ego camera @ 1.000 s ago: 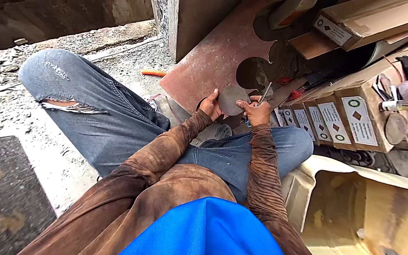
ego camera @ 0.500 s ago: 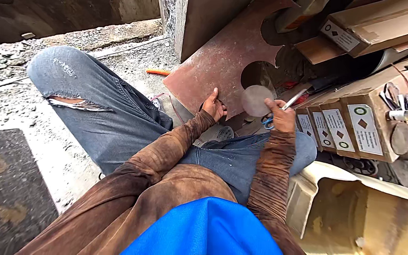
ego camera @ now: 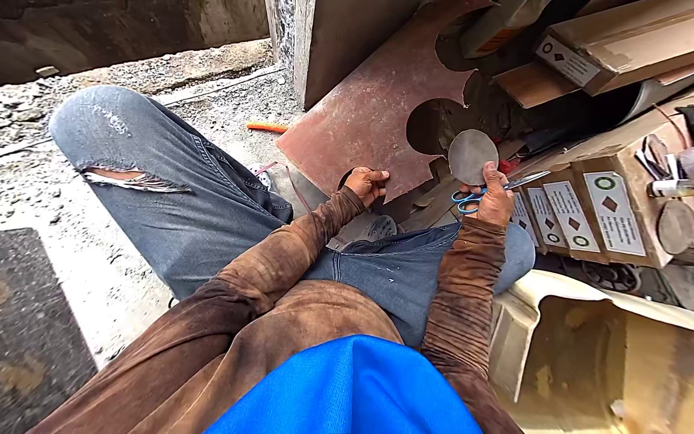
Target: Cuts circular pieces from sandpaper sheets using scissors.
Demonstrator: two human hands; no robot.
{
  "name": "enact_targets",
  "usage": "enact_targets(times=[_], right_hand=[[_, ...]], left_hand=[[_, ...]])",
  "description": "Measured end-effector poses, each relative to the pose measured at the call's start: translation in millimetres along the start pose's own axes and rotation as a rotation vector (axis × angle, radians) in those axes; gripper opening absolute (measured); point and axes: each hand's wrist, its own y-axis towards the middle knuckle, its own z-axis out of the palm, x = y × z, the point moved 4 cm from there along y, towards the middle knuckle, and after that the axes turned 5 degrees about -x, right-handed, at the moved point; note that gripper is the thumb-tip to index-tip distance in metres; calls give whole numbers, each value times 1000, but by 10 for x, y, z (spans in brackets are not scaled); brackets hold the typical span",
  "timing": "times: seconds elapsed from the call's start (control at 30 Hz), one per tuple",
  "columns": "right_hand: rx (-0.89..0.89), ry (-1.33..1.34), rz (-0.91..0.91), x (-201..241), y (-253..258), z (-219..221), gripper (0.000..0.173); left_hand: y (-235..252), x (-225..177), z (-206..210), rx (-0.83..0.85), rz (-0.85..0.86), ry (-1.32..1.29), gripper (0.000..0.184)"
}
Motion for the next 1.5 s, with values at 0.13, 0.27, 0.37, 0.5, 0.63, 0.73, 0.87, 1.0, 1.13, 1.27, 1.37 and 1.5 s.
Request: enact_targets(times=[0.13, 0.27, 0.37, 0.5, 0.63, 0.73, 0.87, 1.0, 1.13, 1.27, 1.37, 1.5], right_hand=[[-48, -11, -2, -9, -69, 117, 12], [-217, -12, -41, -23, -22, 85, 22], [-299, -177, -5, -59, 116, 29, 28], [-70, -738, 121, -378, 203, 192, 38], [313, -1151, 146, -781, 68, 494, 34], [500, -1327, 215, -1141, -52, 613, 32], [509, -1252, 249, -1367, -53, 714, 37], [269, -1239, 258, -1174, 14, 675, 62], [161, -991, 116, -893, 81, 747, 55], [112, -822, 60, -466, -100, 658, 49], [63, -614, -171, 89, 123, 485, 44], [-123, -420, -505, 1275, 262, -288, 36]], left_hand=[[-38, -27, -74, -18, 17, 103, 11], [-126, -115, -11, 32, 85, 62, 12], [-157, -230, 148, -9, 180, -142, 13], [-201, -519, 159, 20, 321, -122, 12], [-311, -798, 85, 131, 378, -3, 20], [-424, -888, 64, 106, 414, 36, 25], [-271, -978, 63, 10, 435, -51, 18], [-201, -951, 119, -35, 459, -97, 18], [-153, -889, 145, -98, 386, -71, 15], [-70, -809, 82, -97, 329, -77, 17], [-21, -761, 103, -76, 309, -2, 18], [10, -663, 67, -127, 243, 87, 19]])
